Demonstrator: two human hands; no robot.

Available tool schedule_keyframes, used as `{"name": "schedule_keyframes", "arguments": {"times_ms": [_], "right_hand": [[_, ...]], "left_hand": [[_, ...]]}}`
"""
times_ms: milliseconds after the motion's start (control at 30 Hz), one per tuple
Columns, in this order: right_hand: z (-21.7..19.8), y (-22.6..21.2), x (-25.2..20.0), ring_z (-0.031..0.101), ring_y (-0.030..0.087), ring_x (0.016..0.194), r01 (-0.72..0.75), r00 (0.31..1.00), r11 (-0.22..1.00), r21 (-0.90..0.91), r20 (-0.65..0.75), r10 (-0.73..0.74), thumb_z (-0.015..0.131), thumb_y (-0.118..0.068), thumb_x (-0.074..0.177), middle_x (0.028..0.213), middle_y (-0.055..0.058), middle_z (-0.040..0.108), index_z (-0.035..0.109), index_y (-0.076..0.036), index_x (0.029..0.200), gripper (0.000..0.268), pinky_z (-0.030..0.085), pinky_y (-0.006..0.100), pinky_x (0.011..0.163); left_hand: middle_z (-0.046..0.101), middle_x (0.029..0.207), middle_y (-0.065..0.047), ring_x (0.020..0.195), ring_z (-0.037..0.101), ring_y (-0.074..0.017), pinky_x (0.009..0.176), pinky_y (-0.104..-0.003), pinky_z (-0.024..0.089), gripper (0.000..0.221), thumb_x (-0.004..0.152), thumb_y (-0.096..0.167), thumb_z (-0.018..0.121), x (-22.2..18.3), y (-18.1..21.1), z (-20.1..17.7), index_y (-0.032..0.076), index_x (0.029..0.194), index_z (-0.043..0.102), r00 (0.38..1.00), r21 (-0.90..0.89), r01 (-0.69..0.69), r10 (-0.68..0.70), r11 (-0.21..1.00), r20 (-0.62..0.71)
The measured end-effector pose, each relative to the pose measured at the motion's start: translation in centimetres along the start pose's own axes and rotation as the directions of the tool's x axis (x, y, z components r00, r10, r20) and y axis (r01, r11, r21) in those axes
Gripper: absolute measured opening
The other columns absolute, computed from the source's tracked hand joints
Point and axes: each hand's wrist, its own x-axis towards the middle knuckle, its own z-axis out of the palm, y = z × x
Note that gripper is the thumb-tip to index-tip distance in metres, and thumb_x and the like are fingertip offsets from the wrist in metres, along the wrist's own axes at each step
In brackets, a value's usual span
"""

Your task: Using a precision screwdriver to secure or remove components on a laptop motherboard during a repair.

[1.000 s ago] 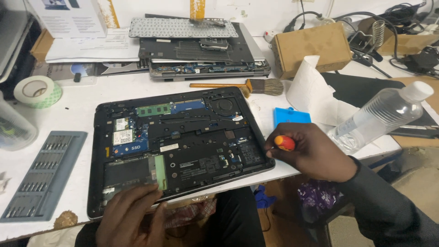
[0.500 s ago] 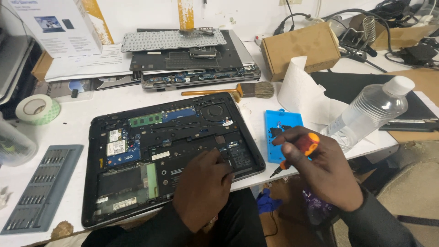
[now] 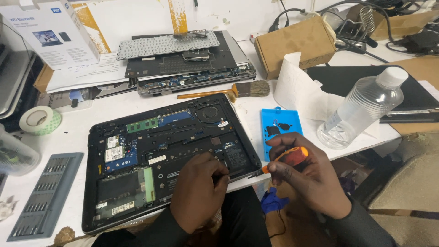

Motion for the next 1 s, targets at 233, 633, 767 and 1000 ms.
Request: {"name": "schedule_keyframes", "arguments": {"times_ms": [233,633,767,1000], "right_hand": [[0.6,1.2,-0.6,0.066,0.025,0.058,-0.051,0.998,0.992,0.119,-0.02,0.053,0.076,0.004,0.082,0.086,0.021,0.067,0.061,0.004,0.115,0.036,0.06,0.035,0.055],[2.8,0.2,2.6,0.069,0.015,0.095,0.313,0.929,0.904,-0.289,0.293,-0.228,0.066,-0.017,0.096,0.109,0.008,0.069,0.054,-0.005,0.139,0.046,0.058,0.029,0.084],[2.9,0.0,2.8,0.07,0.016,0.092,0.33,0.9,0.902,-0.277,0.381,-0.213,0.065,-0.014,0.097,0.107,0.007,0.07,0.053,-0.008,0.137,0.043,0.057,0.029,0.08],[3.0,-0.3,3.0,0.068,0.017,0.095,0.33,0.898,0.902,-0.277,0.387,-0.21,0.061,-0.012,0.098,0.107,0.009,0.066,0.054,-0.005,0.138,0.042,0.057,0.031,0.084]], "left_hand": [[0.07,0.081,-0.002,0.076,0.068,-0.0244,0.068,-0.045,0.053,0.002,0.079,0.016,0.08,1.4,0.4,-1.0,0.017,0.08,0.078,0.975,0.035,0.158,-0.161,0.987,0.151],[0.071,0.082,-0.003,0.075,0.069,-0.0261,0.064,-0.046,0.049,0.009,0.074,0.014,0.072,1.5,0.1,-1.4,0.015,0.08,0.079,0.975,0.005,0.154,-0.153,0.988,0.164],[0.073,0.085,-0.001,0.078,0.072,-0.0237,0.067,-0.042,0.053,0.012,0.074,0.012,0.072,1.5,0.8,-1.9,0.016,0.08,0.08,0.966,-0.036,0.204,-0.196,0.978,0.169],[0.071,0.083,-0.001,0.076,0.07,-0.0228,0.066,-0.042,0.053,0.015,0.073,0.011,0.068,1.6,0.6,-1.8,0.016,0.081,0.08,0.967,-0.052,0.198,-0.186,0.979,0.177]]}}
